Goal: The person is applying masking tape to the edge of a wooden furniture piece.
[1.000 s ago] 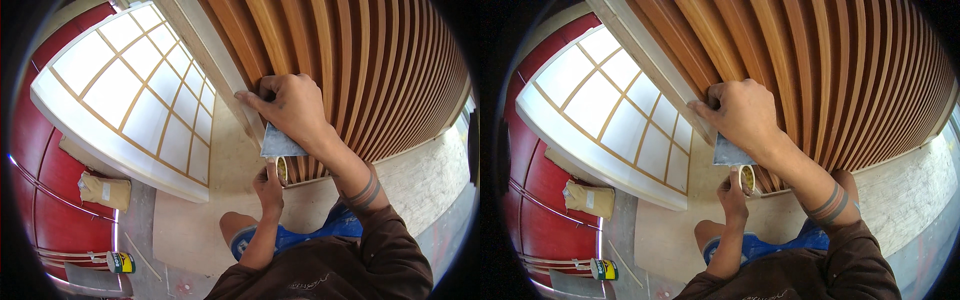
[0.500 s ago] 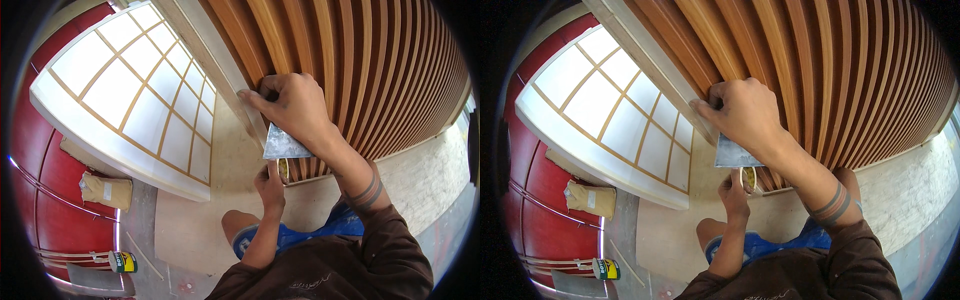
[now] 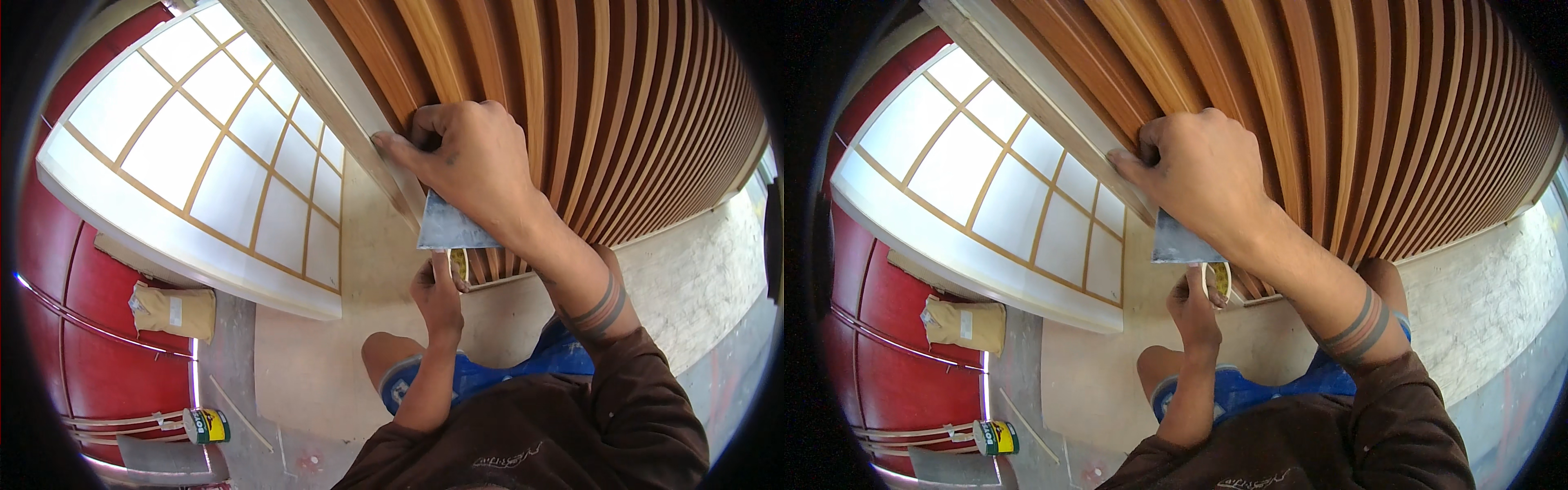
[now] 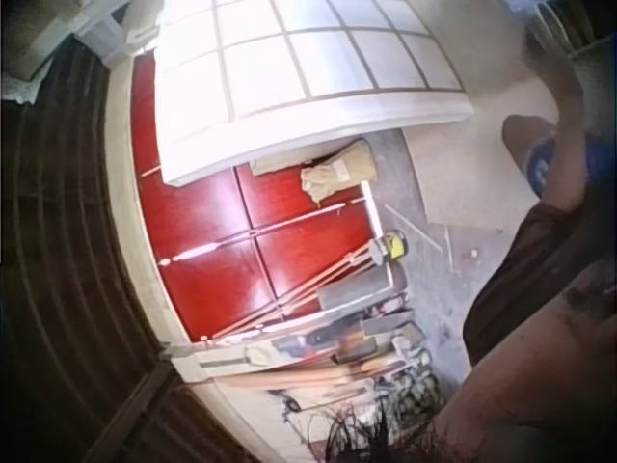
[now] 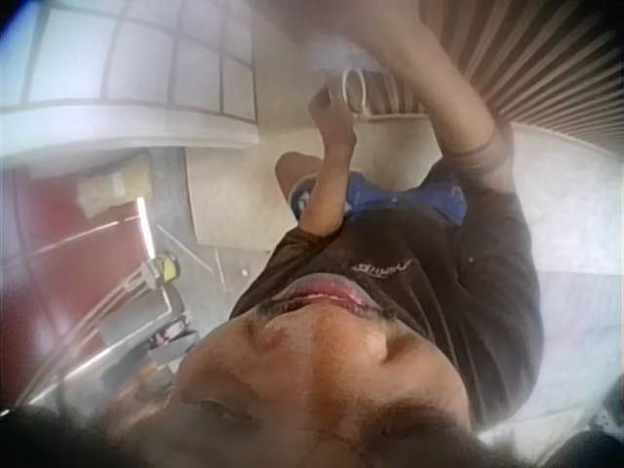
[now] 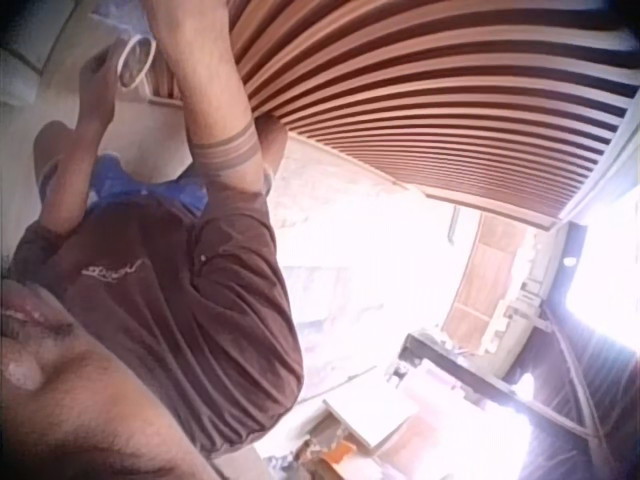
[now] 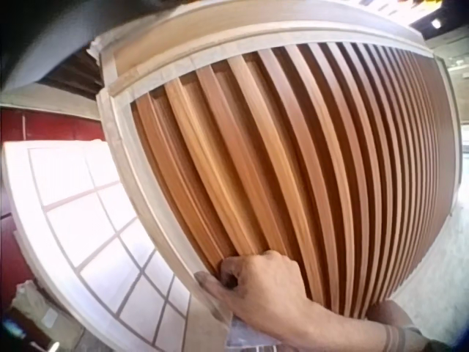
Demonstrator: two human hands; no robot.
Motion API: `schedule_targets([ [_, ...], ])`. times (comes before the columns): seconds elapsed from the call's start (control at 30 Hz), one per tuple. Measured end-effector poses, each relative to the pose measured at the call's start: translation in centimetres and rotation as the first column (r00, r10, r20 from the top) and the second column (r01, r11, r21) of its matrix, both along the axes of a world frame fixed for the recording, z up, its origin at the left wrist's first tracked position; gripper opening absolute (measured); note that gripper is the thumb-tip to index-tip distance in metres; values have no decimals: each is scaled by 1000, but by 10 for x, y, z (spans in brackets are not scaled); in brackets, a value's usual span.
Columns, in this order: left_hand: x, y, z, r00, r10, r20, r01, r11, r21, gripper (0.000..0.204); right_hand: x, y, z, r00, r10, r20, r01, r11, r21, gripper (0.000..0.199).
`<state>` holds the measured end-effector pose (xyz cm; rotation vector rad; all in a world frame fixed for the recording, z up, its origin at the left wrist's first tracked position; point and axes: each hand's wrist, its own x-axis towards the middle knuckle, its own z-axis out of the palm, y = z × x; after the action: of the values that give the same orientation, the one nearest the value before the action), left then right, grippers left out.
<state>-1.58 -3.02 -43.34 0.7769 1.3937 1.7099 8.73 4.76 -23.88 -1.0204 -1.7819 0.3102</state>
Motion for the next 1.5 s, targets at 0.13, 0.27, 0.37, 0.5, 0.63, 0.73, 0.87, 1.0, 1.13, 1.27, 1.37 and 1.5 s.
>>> schedule_targets([
  [0.13,1,-4,4,1000,24,-10,-24,1000,0,46,-3,-7,10,1000,-2,6,2,1000,-2,38],
  [0.27,11,-2,-2,997,49,-55,-50,998,-23,47,2,-7,26,997,-45,69,53,992,-113,40],
  [0.37,8,-2,-1,1000,7,-5,-8,999,-46,49,2,-10,35,996,-37,85,53,980,-191,39],
  [0.5,3,-5,2,1000,-1,14,2,998,-70,50,1,-10,48,996,-16,93,28,991,-131,35],
  [0.63,5,-5,5,998,-17,65,22,997,-77,49,-1,-5,71,997,-25,70,26,1000,-14,31],
  [0.73,5,-4,3,998,5,61,-2,999,-49,48,-1,2,110,994,-47,101,37,994,104,31],
  [0.87,10,-4,8,998,19,59,-14,996,-90,47,8,-1,173,996,-46,79,24,965,260,34],
  [1.0,10,-4,7,1000,-3,19,5,993,-116,51,12,-6,223,997,-12,72,-11,947,320,42],
  [1.13,14,-5,12,999,-24,45,29,992,-119,48,11,-7,215,996,27,-81,1,948,319,40],
  [1.27,24,-2,20,997,-33,73,43,990,-133,48,0,-20,193,976,-171,-134,190,970,149,33],
  [1.37,9,1,10,998,8,67,-1,995,-101,47,-4,15,114,990,-141,0,132,919,372,35],
  [1.5,1,-4,4,998,13,68,-6,996,-91,46,-8,-2,44,978,-98,186,94,995,30,44],
])
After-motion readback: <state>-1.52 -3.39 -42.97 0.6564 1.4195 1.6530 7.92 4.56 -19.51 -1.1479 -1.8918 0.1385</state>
